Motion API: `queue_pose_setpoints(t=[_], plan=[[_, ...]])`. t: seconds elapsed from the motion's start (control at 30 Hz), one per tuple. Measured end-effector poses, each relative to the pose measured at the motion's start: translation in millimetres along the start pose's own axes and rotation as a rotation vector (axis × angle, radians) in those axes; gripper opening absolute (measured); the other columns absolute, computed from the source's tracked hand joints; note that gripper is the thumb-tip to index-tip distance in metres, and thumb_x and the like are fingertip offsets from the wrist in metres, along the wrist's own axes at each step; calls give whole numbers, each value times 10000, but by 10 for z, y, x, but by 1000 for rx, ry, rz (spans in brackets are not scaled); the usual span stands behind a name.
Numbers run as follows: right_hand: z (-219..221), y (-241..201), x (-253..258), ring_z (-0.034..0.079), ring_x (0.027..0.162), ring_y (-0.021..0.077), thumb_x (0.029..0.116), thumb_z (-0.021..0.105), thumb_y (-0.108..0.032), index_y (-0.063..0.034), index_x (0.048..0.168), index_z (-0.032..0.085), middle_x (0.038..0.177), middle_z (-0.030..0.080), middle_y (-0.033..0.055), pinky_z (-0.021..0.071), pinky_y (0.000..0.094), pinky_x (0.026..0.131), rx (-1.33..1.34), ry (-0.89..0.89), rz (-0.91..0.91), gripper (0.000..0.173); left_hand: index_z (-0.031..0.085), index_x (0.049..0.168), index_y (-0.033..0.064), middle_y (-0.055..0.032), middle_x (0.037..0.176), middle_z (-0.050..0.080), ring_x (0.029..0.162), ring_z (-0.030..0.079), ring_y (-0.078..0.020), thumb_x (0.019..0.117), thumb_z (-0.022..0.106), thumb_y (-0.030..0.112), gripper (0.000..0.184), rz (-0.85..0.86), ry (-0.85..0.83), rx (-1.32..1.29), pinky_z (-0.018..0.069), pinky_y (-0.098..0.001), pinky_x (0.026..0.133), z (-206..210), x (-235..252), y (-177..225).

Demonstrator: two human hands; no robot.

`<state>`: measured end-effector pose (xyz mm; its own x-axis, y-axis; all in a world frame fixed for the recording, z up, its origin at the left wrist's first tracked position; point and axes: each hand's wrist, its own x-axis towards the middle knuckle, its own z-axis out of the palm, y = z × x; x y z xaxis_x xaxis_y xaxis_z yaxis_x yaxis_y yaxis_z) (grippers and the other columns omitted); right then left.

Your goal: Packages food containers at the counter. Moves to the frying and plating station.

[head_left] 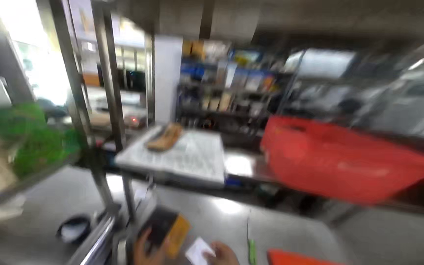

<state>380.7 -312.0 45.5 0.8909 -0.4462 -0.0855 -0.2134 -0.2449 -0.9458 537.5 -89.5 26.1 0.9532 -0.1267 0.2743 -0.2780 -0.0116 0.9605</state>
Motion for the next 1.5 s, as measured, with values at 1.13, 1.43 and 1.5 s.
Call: queue_pose_setpoints(t=[1.13, 1.43, 1.5], plan=[[455, 1104, -990, 639, 564, 76, 953, 678, -230, -98, 1068, 728, 729, 700, -25, 567, 283, 514, -353, 478, -17, 182, 602, 1264, 15, -92, 1061, 687, 961, 677, -190, 799, 873, 363, 641, -95, -258, 307, 595, -401, 862, -314, -950, -523], [-43, 1142, -1149, 635, 587, 50, 972, 681, -255, -103, 951, 718, 730, 685, -46, 564, 248, 528, -217, 369, -106, 157, 392, 1468, -55, -300, 1358, 548, 1225, 577, -415, 701, 923, 475, 1074, -486, 311, 594, 494, -558, 1034, -618, -887, -779], [-97, 1125, -997, 663, 640, 55, 985, 655, -266, -119, 1020, 723, 794, 707, -47, 591, 268, 564, -247, 288, -146, 166, 478, 1435, 8, -271, 1325, 593, 1224, 591, -424, 771, 845, 555, 936, -491, 279, 721, 482, -602, 1028, -611, -723, -824]])
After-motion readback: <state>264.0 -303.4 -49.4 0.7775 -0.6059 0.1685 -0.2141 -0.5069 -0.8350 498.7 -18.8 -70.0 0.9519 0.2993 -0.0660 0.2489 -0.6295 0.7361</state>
